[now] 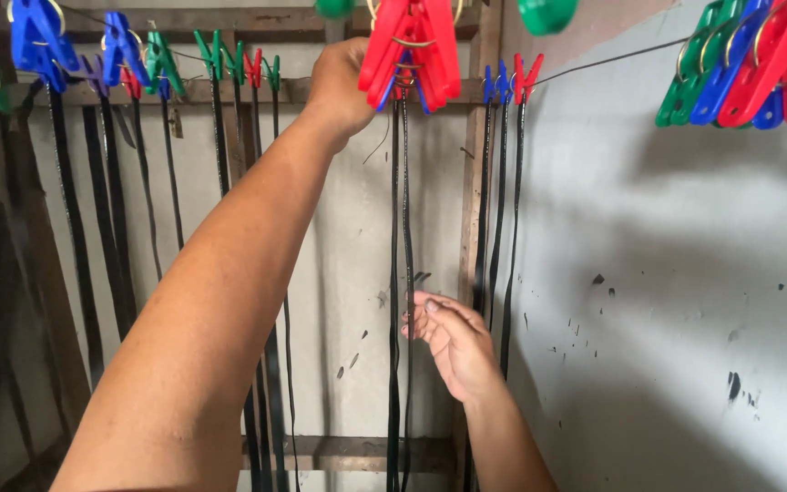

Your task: Feeding long leather strips through a manual applicator tool and hanging them on a rack with clips.

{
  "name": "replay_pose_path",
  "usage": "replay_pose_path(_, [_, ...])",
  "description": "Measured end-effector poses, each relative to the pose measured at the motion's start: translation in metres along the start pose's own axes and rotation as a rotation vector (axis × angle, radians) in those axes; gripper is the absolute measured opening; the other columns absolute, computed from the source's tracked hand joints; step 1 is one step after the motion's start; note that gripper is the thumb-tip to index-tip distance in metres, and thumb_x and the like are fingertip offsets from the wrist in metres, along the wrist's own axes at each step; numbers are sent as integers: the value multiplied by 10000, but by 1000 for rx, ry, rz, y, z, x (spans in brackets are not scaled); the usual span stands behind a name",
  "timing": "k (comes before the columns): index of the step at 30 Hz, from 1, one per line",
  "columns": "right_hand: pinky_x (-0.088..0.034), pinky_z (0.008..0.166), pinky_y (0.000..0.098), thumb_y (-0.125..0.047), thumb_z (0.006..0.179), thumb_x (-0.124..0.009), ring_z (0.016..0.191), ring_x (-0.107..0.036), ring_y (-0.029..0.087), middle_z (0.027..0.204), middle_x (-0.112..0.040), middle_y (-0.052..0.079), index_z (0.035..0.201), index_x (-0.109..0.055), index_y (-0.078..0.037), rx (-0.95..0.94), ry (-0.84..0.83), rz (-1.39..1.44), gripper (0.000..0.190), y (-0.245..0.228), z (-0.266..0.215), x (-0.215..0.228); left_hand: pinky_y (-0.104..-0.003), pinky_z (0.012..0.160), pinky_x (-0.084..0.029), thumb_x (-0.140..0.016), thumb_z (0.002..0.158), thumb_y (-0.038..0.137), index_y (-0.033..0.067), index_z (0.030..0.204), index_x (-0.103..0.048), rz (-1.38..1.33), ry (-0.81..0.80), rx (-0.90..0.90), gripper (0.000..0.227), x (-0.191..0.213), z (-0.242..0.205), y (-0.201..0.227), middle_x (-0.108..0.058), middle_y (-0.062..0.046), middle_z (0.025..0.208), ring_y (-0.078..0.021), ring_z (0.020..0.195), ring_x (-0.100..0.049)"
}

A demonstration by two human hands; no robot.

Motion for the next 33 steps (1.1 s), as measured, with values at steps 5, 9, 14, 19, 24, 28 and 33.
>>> replay_pose_path(5, [-576,780,404,-36,988,-541,815,-704,318,928,-742,233,1223,-686,120,-30,-12,-42,317,17,-3,12,-232,575,-597,-548,796,-49,177,718,-659,16,6,-2,263,-3,11,-15,-703,41,714,-78,693,-675])
replay_pose_path(9, [-578,790,415,-42,973,-561,827,-719,350,945,-756,275,1206,-696,142,-54,5,-19,326,30,-4,18,-243,545,-426,-505,801,-23,174,688,-539,211,45,33,230,1,22,-28,-577,46,685,-84,643,-511])
replay_pose_path(14, [-567,779,414,-76,957,-582,817,-723,365,928,-757,281,1201,-704,151,-92,45,-30,355,41,-2,26,-251,530,-378,-511,852,-44,186,712,-507,185,62,110,269,1,42,-57,-503,44,668,-91,633,-464])
replay_pose_path(19, [-579,785,428,-74,949,-589,815,-728,377,952,-762,301,1166,-715,146,-109,63,-11,334,47,-3,29,-252,580,-337,-539,985,38,208,745,-436,214,10,-59,312,-1,44,-55,-440,54,706,-85,680,-412])
replay_pose_path(24, [-580,802,428,-106,955,-583,837,-725,367,957,-761,287,1167,-719,145,-122,51,-38,355,43,-4,25,-258,579,-346,-490,954,-18,207,728,-415,259,18,13,327,0,39,-54,-424,52,702,-90,660,-397])
replay_pose_path(28, [-575,794,431,-109,953,-579,842,-721,370,990,-760,298,1168,-715,154,-112,53,-30,366,45,-4,25,-254,762,-525,-558,976,142,215,859,-615,233,19,-25,150,2,29,-42,-638,69,848,-91,835,-615])
replay_pose_path(33, [-599,800,447,-105,956,-576,869,-712,360,981,-752,299,1156,-713,162,-96,43,-12,360,43,-6,22,-268,579,-345,-402,867,-48,185,731,-439,281,14,-35,272,3,37,-47,-441,42,700,-98,678,-415])
Point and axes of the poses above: each hand's wrist, its own z-axis towards the middle knuckle, its own x-axis out of the back of the hand, y = z × x, the point moved 3 cm from there along z, towards the middle knuckle
